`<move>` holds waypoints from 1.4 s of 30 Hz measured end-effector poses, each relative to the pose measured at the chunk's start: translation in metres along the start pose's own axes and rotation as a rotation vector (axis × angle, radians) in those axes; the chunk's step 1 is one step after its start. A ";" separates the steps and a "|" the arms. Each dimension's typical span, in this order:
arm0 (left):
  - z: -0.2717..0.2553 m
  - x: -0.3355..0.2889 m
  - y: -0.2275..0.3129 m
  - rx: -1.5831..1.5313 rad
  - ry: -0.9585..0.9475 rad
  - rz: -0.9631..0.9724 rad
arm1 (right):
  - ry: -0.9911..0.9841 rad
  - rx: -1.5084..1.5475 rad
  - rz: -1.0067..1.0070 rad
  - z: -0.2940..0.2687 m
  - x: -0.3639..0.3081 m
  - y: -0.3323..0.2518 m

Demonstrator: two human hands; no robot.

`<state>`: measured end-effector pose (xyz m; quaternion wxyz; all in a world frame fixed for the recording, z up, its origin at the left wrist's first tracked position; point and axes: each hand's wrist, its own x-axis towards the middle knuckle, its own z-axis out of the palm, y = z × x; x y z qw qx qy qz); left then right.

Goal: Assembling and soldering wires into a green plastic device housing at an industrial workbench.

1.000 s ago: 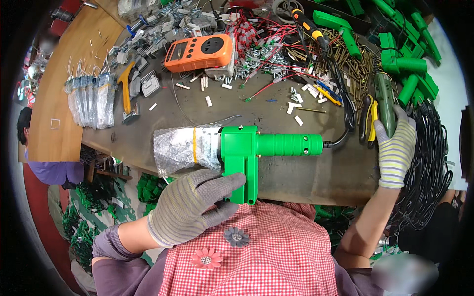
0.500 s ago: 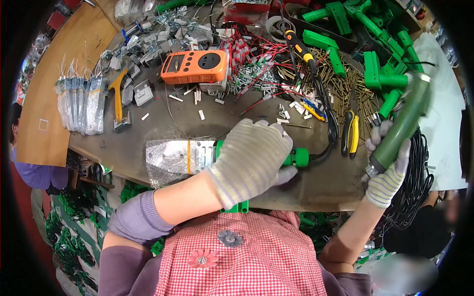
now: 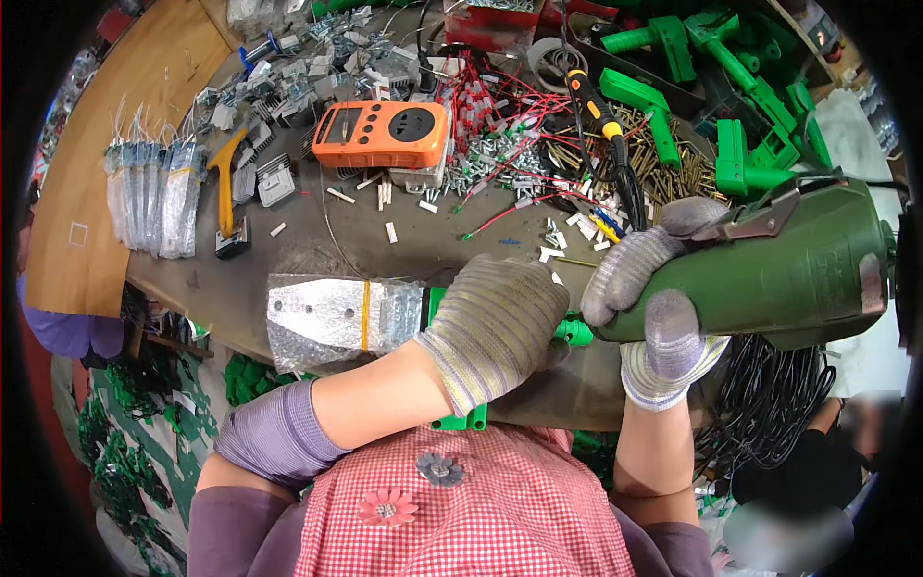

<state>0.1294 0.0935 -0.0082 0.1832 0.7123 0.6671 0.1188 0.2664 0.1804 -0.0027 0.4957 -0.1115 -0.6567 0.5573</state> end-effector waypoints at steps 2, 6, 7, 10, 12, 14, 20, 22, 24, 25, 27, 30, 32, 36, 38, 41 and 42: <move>-0.002 0.003 0.001 0.007 -0.029 -0.014 | -0.051 0.067 0.039 -0.001 0.001 0.001; 0.000 0.003 0.002 0.026 -0.019 -0.011 | 0.018 0.130 0.060 -0.002 -0.001 0.002; 0.000 0.002 0.002 0.026 -0.018 -0.017 | 0.036 0.155 0.067 -0.001 -0.002 0.002; 0.001 0.000 0.001 0.037 0.017 -0.004 | 0.096 0.221 0.085 0.002 -0.009 -0.001; -0.001 0.001 0.002 0.025 0.003 -0.001 | 0.142 0.255 0.093 0.003 -0.014 -0.005; 0.000 0.007 0.004 0.035 -0.052 -0.030 | 0.172 0.304 0.105 0.007 -0.018 -0.004; 0.007 0.000 -0.002 0.029 0.041 0.025 | 0.094 0.260 0.099 0.009 -0.014 -0.010; 0.006 -0.001 -0.001 0.024 0.090 0.044 | 0.058 0.245 0.091 0.009 -0.013 -0.011; 0.003 0.003 0.003 0.036 0.038 0.022 | 0.056 0.244 0.075 0.010 -0.014 -0.011; 0.004 0.002 0.003 0.035 0.042 0.018 | 0.056 0.246 0.060 0.012 -0.014 -0.010; 0.006 0.002 0.003 0.046 0.054 0.017 | 0.055 0.246 0.029 0.014 -0.016 -0.009; 0.004 0.004 0.004 0.022 0.024 0.017 | 0.091 0.112 0.025 0.018 -0.018 -0.013; -0.010 0.011 0.005 0.014 -0.065 -0.003 | 0.116 -0.014 0.036 0.018 -0.018 -0.019; 0.003 0.023 -0.009 0.043 0.220 0.070 | 0.042 0.603 0.256 -0.001 -0.021 -0.031; -0.004 0.018 -0.009 -0.012 0.196 0.029 | -0.396 0.416 -0.073 0.019 -0.003 -0.063; -0.021 -0.013 -0.037 -0.214 0.305 0.225 | -0.324 0.332 -0.016 0.034 -0.018 -0.063; -0.024 -0.019 -0.050 -0.222 0.306 0.222 | -0.288 0.298 0.012 0.038 -0.025 -0.061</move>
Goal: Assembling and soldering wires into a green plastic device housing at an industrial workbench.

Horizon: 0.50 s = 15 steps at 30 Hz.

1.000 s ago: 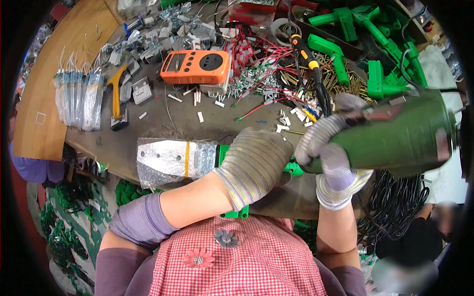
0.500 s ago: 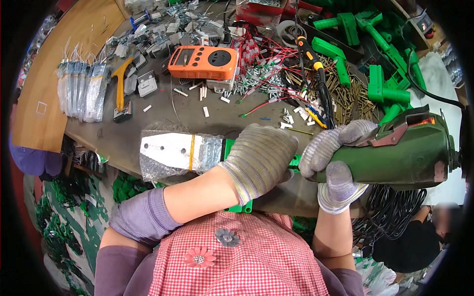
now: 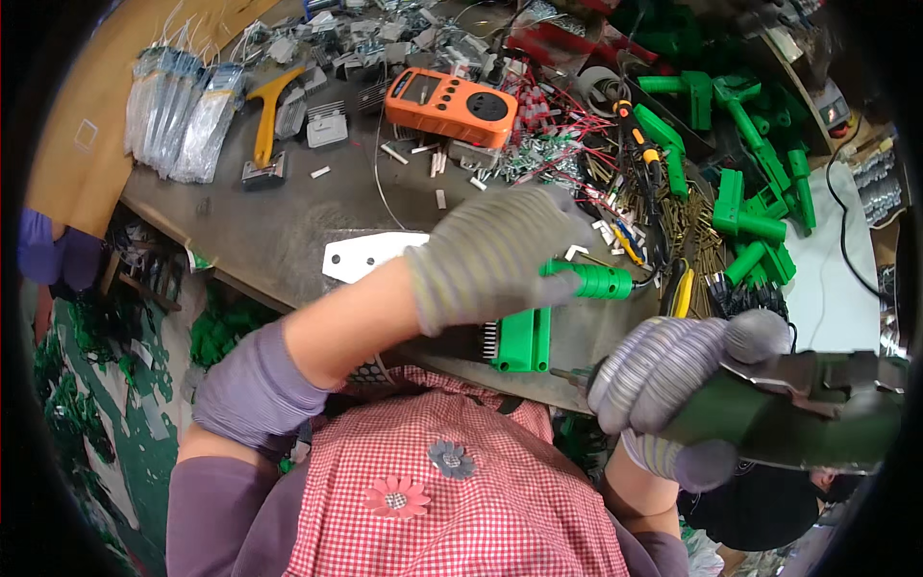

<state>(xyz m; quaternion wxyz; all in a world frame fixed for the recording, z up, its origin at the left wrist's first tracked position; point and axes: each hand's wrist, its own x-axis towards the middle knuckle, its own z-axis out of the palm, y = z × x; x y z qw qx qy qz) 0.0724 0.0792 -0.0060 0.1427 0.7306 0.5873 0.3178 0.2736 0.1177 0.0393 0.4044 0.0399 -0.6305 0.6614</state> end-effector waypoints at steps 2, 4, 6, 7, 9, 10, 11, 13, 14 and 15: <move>-0.014 -0.019 -0.018 -0.087 -0.122 0.024 | 0.063 -0.045 0.055 0.007 -0.008 0.012; -0.008 -0.034 -0.029 -0.193 -0.149 0.010 | 0.029 -0.103 0.083 0.000 -0.017 0.017; 0.002 -0.047 -0.029 -0.147 -0.011 0.182 | 0.073 -0.239 0.265 0.002 -0.023 0.007; 0.003 -0.048 -0.025 -0.039 -0.002 0.163 | 0.077 -0.115 0.277 0.017 -0.012 0.005; 0.005 -0.048 -0.021 0.004 -0.003 0.136 | 0.069 -0.060 0.259 0.019 -0.011 0.010; 0.006 -0.049 -0.020 0.050 -0.008 0.109 | 0.063 -0.002 0.239 0.020 -0.010 0.012; 0.007 -0.050 -0.019 0.049 -0.002 0.103 | 0.083 -0.049 0.262 0.021 -0.011 0.010; 0.008 -0.051 -0.018 0.057 0.034 0.079 | 0.079 -0.017 0.254 0.005 -0.021 0.017; 0.009 -0.052 -0.018 0.056 0.037 0.076 | 0.082 0.014 0.242 -0.001 -0.023 0.019; 0.010 -0.052 -0.019 0.057 0.050 0.077 | 0.079 0.014 0.244 -0.004 -0.023 0.018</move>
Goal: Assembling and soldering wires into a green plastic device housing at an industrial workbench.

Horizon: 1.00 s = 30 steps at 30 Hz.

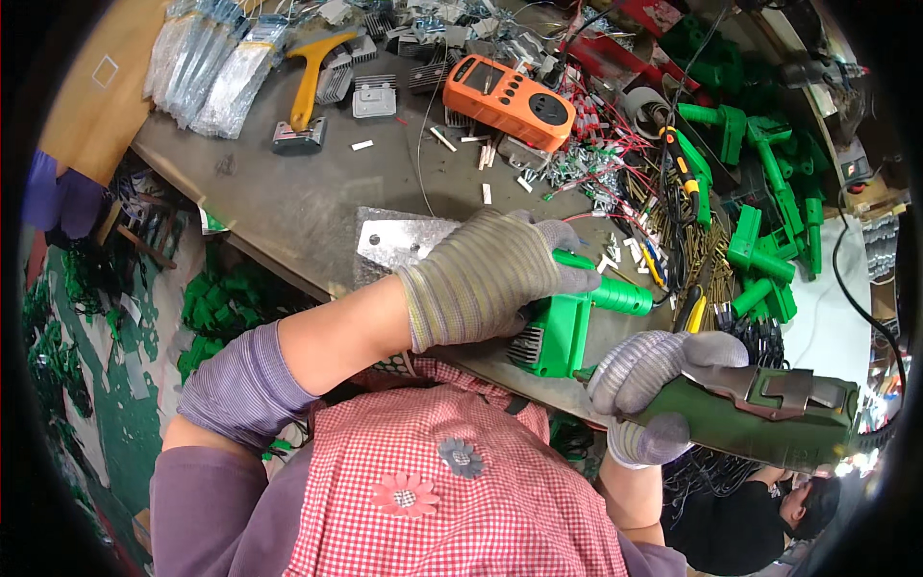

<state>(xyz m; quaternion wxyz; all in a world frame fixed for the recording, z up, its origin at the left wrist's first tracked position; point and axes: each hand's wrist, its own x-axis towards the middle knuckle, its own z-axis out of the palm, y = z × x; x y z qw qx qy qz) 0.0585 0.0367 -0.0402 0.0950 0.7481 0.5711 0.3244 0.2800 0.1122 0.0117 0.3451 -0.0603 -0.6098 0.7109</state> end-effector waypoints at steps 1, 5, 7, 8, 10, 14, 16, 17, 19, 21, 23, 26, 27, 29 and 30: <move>0.001 0.000 -0.001 0.001 0.012 -0.001 | -0.087 0.003 -0.062 0.001 0.006 -0.003; 0.001 -0.001 0.000 0.026 -0.033 -0.019 | -0.434 0.009 -0.312 0.010 0.037 -0.019; 0.003 0.005 0.003 0.059 -0.050 -0.011 | -0.510 0.002 -0.373 0.016 0.032 -0.022; 0.004 0.002 0.000 0.068 -0.015 -0.004 | -0.392 -0.042 -0.297 0.025 0.025 -0.012; 0.005 -0.003 -0.001 0.042 0.004 -0.001 | -0.155 -0.139 -0.141 0.039 0.014 0.001; 0.007 0.001 0.000 0.041 0.021 0.015 | -0.362 0.015 -0.249 0.038 0.034 0.014; 0.005 0.000 0.000 0.043 0.012 0.006 | -0.338 -0.002 -0.242 0.042 0.033 0.014; 0.005 0.000 0.000 0.047 0.003 -0.001 | -0.315 -0.021 -0.237 0.046 0.033 0.014; 0.005 0.000 0.001 0.061 0.000 -0.011 | -0.267 -0.058 -0.232 0.052 0.030 0.013; 0.005 0.000 0.001 0.077 -0.004 -0.020 | -0.244 -0.078 -0.229 0.052 0.024 0.011; 0.005 -0.002 0.002 0.084 -0.001 -0.023 | -0.161 -0.241 -0.150 0.046 0.016 0.004; 0.004 -0.003 0.008 0.088 0.011 0.012 | -0.331 -0.238 -0.057 0.043 0.034 -0.012; 0.003 -0.004 0.021 0.159 -0.091 -0.039 | -0.330 -0.246 -0.066 0.040 0.041 -0.018; 0.012 -0.019 0.031 0.199 -0.055 0.051 | -0.306 -0.191 -0.117 0.030 0.050 -0.024; 0.015 -0.025 0.034 0.170 -0.096 0.066 | -0.289 -0.166 -0.138 0.026 0.052 -0.028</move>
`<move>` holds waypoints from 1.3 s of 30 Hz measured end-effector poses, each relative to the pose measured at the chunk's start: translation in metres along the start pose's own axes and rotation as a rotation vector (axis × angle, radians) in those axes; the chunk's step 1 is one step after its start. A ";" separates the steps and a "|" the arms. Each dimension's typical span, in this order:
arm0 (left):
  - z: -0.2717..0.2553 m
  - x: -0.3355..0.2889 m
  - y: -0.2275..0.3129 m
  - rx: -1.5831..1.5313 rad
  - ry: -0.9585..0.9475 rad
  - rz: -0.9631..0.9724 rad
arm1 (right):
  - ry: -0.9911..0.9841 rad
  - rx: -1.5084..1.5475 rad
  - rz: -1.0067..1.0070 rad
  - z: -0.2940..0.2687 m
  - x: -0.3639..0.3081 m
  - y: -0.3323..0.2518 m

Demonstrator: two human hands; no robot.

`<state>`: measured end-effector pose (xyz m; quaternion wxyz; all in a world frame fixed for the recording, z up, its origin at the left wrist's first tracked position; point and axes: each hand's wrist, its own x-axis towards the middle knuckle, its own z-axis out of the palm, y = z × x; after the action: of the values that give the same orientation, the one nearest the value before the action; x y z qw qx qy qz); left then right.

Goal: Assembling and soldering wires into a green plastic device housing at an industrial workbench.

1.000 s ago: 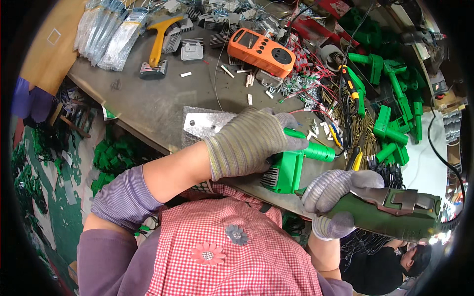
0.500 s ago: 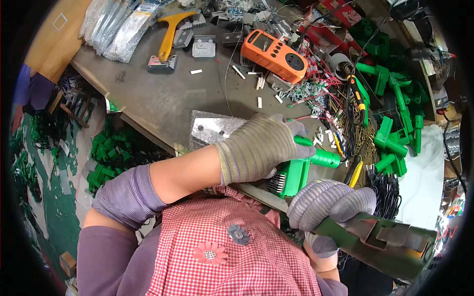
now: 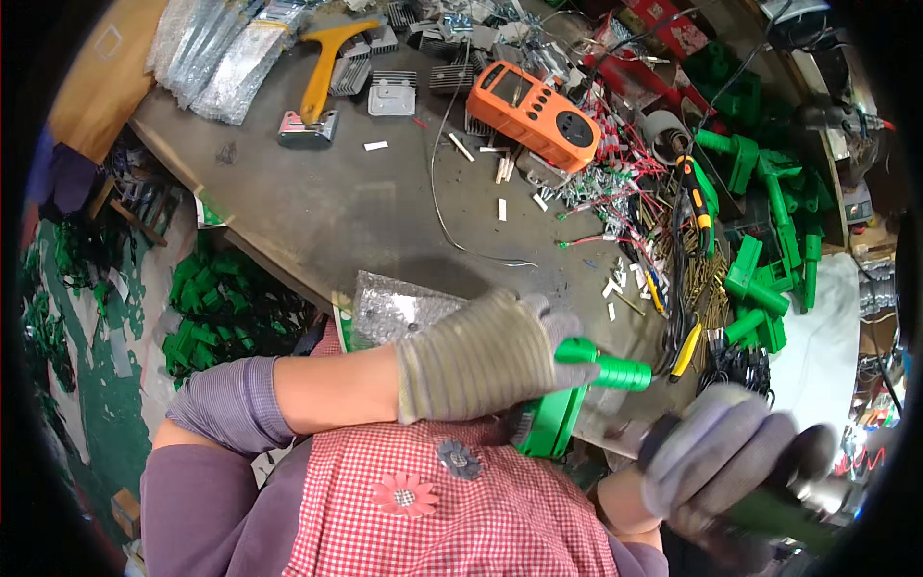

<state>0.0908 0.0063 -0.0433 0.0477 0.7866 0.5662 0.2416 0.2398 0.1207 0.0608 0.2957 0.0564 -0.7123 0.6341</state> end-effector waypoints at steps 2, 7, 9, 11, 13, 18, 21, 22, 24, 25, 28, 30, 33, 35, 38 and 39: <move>0.003 -0.004 0.000 -0.048 -0.012 0.007 | 0.035 0.040 -0.061 -0.009 0.007 -0.003; 0.003 0.002 -0.006 -0.081 0.086 0.056 | 0.223 0.050 -0.111 0.006 0.005 0.041; 0.002 0.002 -0.006 -0.086 0.055 0.043 | 0.349 0.051 -0.047 0.003 0.002 0.047; -0.001 0.002 -0.005 -0.093 0.024 0.037 | 0.067 0.082 -0.046 -0.010 0.005 0.051; -0.004 0.001 -0.006 -0.097 -0.002 0.023 | 0.112 0.073 -0.024 -0.010 0.004 0.049; -0.003 0.002 -0.007 -0.134 0.066 0.039 | 0.032 0.209 0.098 -0.021 0.000 0.043; -0.004 0.003 -0.005 -0.116 0.022 0.023 | 0.151 0.131 0.054 -0.017 -0.002 0.040; -0.005 0.004 -0.003 -0.097 0.002 0.017 | 0.211 0.090 0.033 -0.015 -0.003 0.039; -0.012 0.005 -0.003 -0.147 -0.075 -0.013 | 0.332 0.012 -0.007 -0.011 -0.006 0.037; -0.016 0.006 -0.003 -0.202 -0.144 -0.044 | 0.393 -0.028 -0.029 -0.010 -0.006 0.035; -0.012 -0.001 0.004 -0.039 -0.087 -0.133 | 0.528 -0.111 -0.070 -0.015 -0.009 0.018; -0.019 -0.009 0.000 -0.051 -0.074 -0.228 | 0.778 0.338 -0.173 -0.036 -0.015 -0.010; -0.020 -0.013 -0.001 0.035 -0.066 -0.318 | 0.565 0.644 -0.107 -0.089 -0.046 0.011; -0.022 -0.008 0.000 0.048 -0.178 -0.340 | 0.585 0.803 -0.078 -0.113 -0.074 0.029; -0.020 -0.007 -0.002 0.066 -0.193 -0.317 | 0.785 0.826 -0.079 -0.117 -0.102 0.046; -0.020 -0.008 -0.002 0.072 -0.183 -0.312 | 0.799 0.834 -0.098 -0.115 -0.106 0.050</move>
<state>0.0789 -0.0039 -0.0292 0.1079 0.7090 0.6831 0.1383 0.3435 0.2067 -0.0326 0.5233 -0.0429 -0.2317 0.8189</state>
